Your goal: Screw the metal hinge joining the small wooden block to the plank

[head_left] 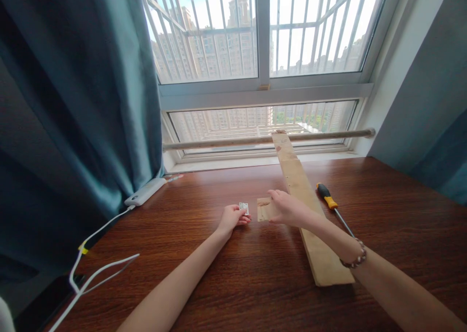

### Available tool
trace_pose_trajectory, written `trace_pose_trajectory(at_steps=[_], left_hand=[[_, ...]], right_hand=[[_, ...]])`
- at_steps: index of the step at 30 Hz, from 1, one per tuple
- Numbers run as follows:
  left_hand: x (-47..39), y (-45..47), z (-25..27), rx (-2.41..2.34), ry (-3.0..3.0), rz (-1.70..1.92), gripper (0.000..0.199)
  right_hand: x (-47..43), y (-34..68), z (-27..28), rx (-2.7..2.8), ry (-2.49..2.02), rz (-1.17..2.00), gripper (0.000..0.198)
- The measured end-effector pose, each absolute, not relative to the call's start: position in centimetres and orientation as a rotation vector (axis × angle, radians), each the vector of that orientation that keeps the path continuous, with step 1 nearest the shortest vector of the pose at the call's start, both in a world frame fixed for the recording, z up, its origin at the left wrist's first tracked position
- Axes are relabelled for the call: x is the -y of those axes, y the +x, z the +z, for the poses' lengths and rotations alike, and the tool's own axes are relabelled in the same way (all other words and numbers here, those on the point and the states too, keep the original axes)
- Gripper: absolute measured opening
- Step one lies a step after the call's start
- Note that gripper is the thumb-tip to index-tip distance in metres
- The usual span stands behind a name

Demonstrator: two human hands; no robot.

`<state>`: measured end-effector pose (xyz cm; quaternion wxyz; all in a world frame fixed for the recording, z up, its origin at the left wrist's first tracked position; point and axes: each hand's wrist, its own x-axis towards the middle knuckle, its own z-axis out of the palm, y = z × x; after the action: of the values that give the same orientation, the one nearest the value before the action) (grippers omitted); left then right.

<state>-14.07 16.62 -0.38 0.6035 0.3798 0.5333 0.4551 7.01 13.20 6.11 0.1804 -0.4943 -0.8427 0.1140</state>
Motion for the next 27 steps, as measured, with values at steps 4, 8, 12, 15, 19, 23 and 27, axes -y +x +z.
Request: trace_pose_trajectory(at_steps=[4,8,12,15,19,23,27], left_hand=[[-15.7,-12.7,-0.4,-1.302,1.190,0.801,0.025],[-15.2,-11.0,-0.7,-1.289,1.376,0.710,0.026],[-15.3,-9.4,-0.9,-1.269,1.415,0.588,0.025],[-15.1,-8.7,-0.7,-1.190,1.383,0.536,0.024],[-14.1,-8.1,0.1,-0.978,1.191,0.684,0.031],[-13.3,-8.2,2.1,-0.830,0.837,0.881,0.026],[-12.7,-8.7,3.7,-0.786,0.558,1.033,0.016]], right_hand=[[-12.8,10.2,7.4,2.091,-1.331,0.485,0.067],[-13.2,12.3,8.1,1.852,-1.265,0.579,0.068],[-13.4,12.7,7.8,1.822,-1.232,0.620,0.070],[-13.2,12.3,7.6,1.847,-1.233,0.618,0.071],[-12.8,11.8,7.7,1.882,-1.226,0.601,0.070],[-12.7,11.4,7.6,1.847,-1.332,0.433,0.062],[-12.7,10.7,6.4,1.919,-1.378,0.238,0.060]])
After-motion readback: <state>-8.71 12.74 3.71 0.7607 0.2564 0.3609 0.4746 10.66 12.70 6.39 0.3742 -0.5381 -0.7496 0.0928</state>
